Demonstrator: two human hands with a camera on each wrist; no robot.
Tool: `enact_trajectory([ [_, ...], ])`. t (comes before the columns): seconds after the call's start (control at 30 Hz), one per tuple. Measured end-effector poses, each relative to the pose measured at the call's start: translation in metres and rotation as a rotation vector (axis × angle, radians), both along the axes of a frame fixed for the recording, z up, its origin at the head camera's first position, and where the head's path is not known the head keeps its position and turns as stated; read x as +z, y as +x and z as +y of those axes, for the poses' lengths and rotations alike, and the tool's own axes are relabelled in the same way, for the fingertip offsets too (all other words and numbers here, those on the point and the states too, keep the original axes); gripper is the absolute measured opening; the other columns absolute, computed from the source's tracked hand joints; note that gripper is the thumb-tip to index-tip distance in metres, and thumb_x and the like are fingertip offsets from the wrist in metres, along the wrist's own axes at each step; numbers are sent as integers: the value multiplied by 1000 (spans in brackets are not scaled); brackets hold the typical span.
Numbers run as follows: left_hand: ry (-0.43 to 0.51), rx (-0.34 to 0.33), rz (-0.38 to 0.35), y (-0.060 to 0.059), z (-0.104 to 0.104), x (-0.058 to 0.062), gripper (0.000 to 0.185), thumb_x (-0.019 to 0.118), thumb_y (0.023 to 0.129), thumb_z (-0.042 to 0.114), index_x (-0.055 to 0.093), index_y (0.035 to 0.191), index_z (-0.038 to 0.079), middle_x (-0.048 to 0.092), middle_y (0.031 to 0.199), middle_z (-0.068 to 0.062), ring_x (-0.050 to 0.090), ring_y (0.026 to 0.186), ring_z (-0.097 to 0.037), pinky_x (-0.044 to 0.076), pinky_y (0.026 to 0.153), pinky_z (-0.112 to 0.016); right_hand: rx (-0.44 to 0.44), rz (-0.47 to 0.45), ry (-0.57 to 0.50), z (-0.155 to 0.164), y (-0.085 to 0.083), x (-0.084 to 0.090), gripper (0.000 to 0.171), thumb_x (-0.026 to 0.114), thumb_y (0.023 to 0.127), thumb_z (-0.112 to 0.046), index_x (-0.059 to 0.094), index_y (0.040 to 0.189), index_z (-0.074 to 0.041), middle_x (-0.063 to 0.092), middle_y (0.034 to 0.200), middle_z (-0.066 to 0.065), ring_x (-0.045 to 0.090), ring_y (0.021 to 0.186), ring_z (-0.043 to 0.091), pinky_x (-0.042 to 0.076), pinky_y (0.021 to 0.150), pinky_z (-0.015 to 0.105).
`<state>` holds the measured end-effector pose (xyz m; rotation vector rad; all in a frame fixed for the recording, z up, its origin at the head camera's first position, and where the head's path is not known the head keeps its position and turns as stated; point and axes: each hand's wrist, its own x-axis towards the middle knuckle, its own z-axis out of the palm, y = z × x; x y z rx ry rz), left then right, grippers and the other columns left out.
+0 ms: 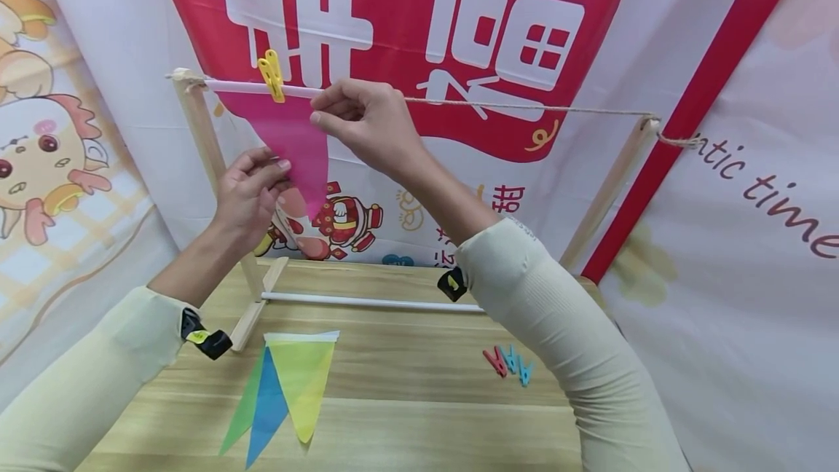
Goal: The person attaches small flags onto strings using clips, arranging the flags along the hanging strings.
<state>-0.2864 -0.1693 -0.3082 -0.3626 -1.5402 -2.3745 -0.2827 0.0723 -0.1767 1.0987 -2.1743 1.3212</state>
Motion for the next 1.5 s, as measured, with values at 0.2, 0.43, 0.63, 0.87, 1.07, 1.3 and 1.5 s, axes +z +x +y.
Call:
enact_trajectory([
  [0.2, 21, -10, 26, 0, -1, -4, 19, 75, 108, 8, 69, 126, 12, 77, 106, 2, 75, 92, -12, 66, 90, -23, -17, -25, 23, 9, -1, -6, 26, 81, 106, -22, 82, 125, -4, 85, 113, 9, 79, 94, 16, 66, 87, 28],
  [0.43, 31, -19, 52, -1, -1, -7, 15, 74, 107, 2, 72, 120, 11, 79, 101, 1, 77, 88, -13, 67, 87, -25, -47, -63, 35, 20, -6, -16, 26, 82, 105, -24, 84, 124, -7, 85, 113, 8, 76, 91, 23, 63, 81, 26],
  [0.63, 30, -44, 59, 0, -4, -10, 17, 73, 107, 0, 73, 122, 8, 80, 100, -1, 79, 87, -14, 68, 86, -26, -67, -97, 42, 27, -8, -23, 25, 82, 106, -25, 84, 124, -9, 85, 110, 8, 74, 90, 24, 62, 80, 26],
  [0.87, -7, -46, 37, 3, -7, -13, 17, 75, 108, 5, 73, 125, 8, 80, 102, -1, 79, 90, -16, 67, 88, -26, -74, -131, 51, 34, -7, -32, 27, 82, 105, -26, 83, 128, -10, 85, 118, 7, 78, 97, 21, 64, 85, 26],
  [1.07, -19, -35, 44, 4, -7, -17, 16, 75, 109, 7, 75, 124, 7, 81, 103, -2, 81, 90, -15, 68, 87, -26, -66, -162, 45, 41, -8, -40, 29, 81, 106, -25, 81, 130, -10, 85, 120, 7, 78, 98, 20, 64, 85, 26],
  [1.3, -27, -39, 61, 5, -7, -19, 18, 72, 111, 7, 74, 128, 3, 82, 104, -4, 82, 92, -16, 69, 87, -27, -84, -187, 45, 46, -7, -48, 28, 81, 106, -25, 82, 131, -12, 85, 119, 7, 76, 98, 21, 64, 84, 26],
  [1.5, -21, -55, 36, 5, -7, -22, 24, 70, 111, 6, 69, 133, -4, 82, 104, -5, 83, 92, -17, 69, 87, -27, -92, -207, 43, 50, -5, -54, 29, 81, 106, -26, 82, 132, -13, 85, 119, 6, 77, 100, 28, 63, 83, 27],
])
